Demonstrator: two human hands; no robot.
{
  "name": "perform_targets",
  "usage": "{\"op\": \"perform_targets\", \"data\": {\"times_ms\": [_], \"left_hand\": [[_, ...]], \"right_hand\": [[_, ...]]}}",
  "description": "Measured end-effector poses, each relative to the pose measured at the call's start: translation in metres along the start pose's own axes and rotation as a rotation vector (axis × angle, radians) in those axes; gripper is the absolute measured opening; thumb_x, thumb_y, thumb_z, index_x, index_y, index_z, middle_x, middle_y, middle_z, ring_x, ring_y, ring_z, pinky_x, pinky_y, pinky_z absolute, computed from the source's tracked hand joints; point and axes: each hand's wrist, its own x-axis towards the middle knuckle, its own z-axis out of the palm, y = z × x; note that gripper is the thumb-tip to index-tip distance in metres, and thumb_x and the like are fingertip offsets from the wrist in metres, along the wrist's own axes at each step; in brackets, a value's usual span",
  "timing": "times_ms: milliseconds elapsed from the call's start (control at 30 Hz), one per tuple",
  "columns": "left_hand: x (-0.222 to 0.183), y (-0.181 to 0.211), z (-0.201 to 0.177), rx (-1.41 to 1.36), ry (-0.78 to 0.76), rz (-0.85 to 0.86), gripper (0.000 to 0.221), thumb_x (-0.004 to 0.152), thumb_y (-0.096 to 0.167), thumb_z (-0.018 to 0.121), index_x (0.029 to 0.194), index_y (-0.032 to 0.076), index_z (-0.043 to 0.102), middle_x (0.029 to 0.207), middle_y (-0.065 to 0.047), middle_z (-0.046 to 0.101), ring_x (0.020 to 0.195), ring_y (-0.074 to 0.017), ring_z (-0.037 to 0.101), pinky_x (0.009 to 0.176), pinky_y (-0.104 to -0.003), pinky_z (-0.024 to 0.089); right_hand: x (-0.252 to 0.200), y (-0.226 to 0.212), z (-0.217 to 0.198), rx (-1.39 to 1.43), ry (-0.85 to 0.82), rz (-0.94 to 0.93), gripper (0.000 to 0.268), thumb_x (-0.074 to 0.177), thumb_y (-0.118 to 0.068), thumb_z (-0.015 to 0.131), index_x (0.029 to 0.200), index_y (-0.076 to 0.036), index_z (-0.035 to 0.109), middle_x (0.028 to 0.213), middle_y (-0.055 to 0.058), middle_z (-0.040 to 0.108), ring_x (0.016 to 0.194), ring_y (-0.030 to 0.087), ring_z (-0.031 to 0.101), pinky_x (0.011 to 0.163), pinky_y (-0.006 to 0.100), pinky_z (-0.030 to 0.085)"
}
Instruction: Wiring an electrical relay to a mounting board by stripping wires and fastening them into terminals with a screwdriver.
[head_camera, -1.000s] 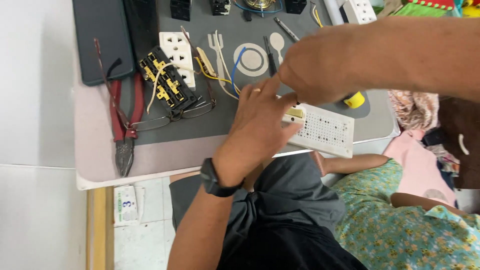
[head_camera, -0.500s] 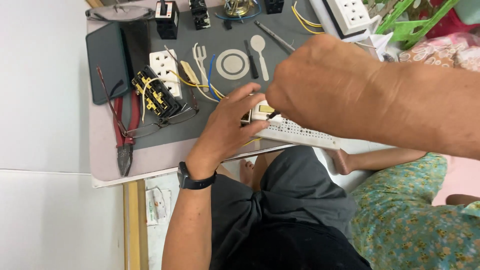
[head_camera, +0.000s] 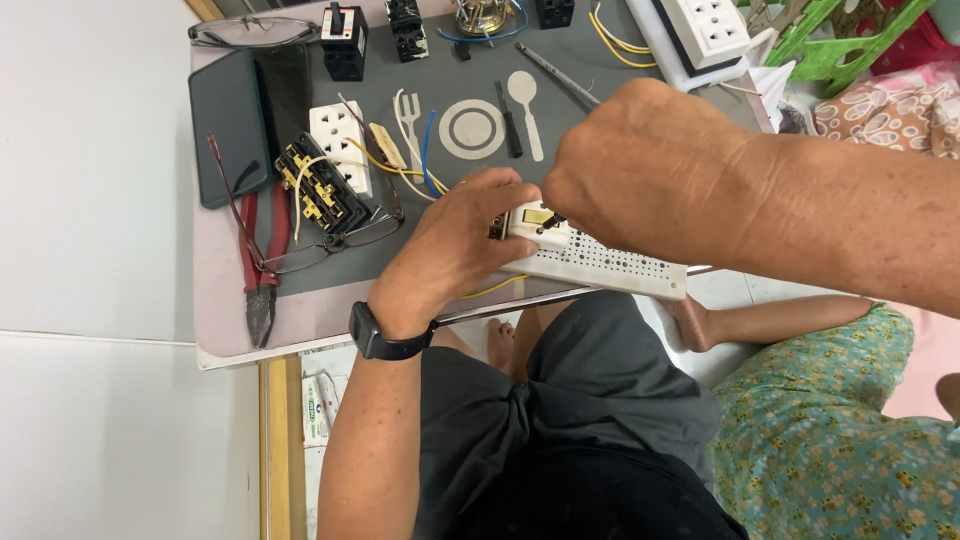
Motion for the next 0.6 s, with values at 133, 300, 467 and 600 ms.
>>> {"op": "perform_targets", "data": {"times_ms": [133, 300, 467, 600], "left_hand": [[-0.001, -0.007, 0.003, 0.020, 0.018, 0.010, 0.047, 0.069, 0.012, 0.075, 0.113, 0.009, 0.060, 0.107, -0.002, 0.059, 0.086, -0.0213, 0.059, 0.073, -0.032, 0.045], [0.000, -0.004, 0.000, 0.019, 0.019, 0.064, 0.038, 0.068, 0.011, 0.074, 0.103, 0.007, 0.061, 0.099, -0.003, 0.059, 0.081, -0.0218, 0.056, 0.072, -0.034, 0.044], [-0.002, -0.012, 0.008, -0.004, 0.040, -0.005, 0.060, 0.067, 0.011, 0.074, 0.125, 0.013, 0.059, 0.119, -0.006, 0.059, 0.099, -0.0254, 0.057, 0.082, -0.034, 0.045], [-0.005, -0.018, 0.010, 0.046, 0.032, -0.010, 0.059, 0.071, 0.018, 0.076, 0.127, 0.012, 0.059, 0.134, -0.011, 0.057, 0.119, -0.0311, 0.056, 0.095, -0.038, 0.043]], "right_hand": [[0.002, -0.005, -0.002, -0.004, 0.053, -0.068, 0.010, 0.076, -0.011, 0.064, 0.072, -0.016, 0.070, 0.075, 0.003, 0.064, 0.055, 0.020, 0.065, 0.051, 0.033, 0.054], [0.018, -0.008, -0.004, -0.104, -0.137, -0.157, 0.013, 0.081, -0.014, 0.061, 0.070, -0.017, 0.066, 0.067, 0.004, 0.068, 0.054, 0.020, 0.064, 0.052, 0.033, 0.052], [0.017, 0.003, -0.003, 0.108, -0.070, -0.018, 0.013, 0.081, -0.018, 0.055, 0.083, -0.010, 0.066, 0.067, 0.010, 0.069, 0.055, 0.027, 0.066, 0.053, 0.037, 0.054], [0.017, -0.006, -0.021, 0.119, -0.157, 0.008, 0.007, 0.079, -0.011, 0.061, 0.081, -0.013, 0.068, 0.076, 0.006, 0.069, 0.058, 0.020, 0.069, 0.058, 0.031, 0.058]]}}
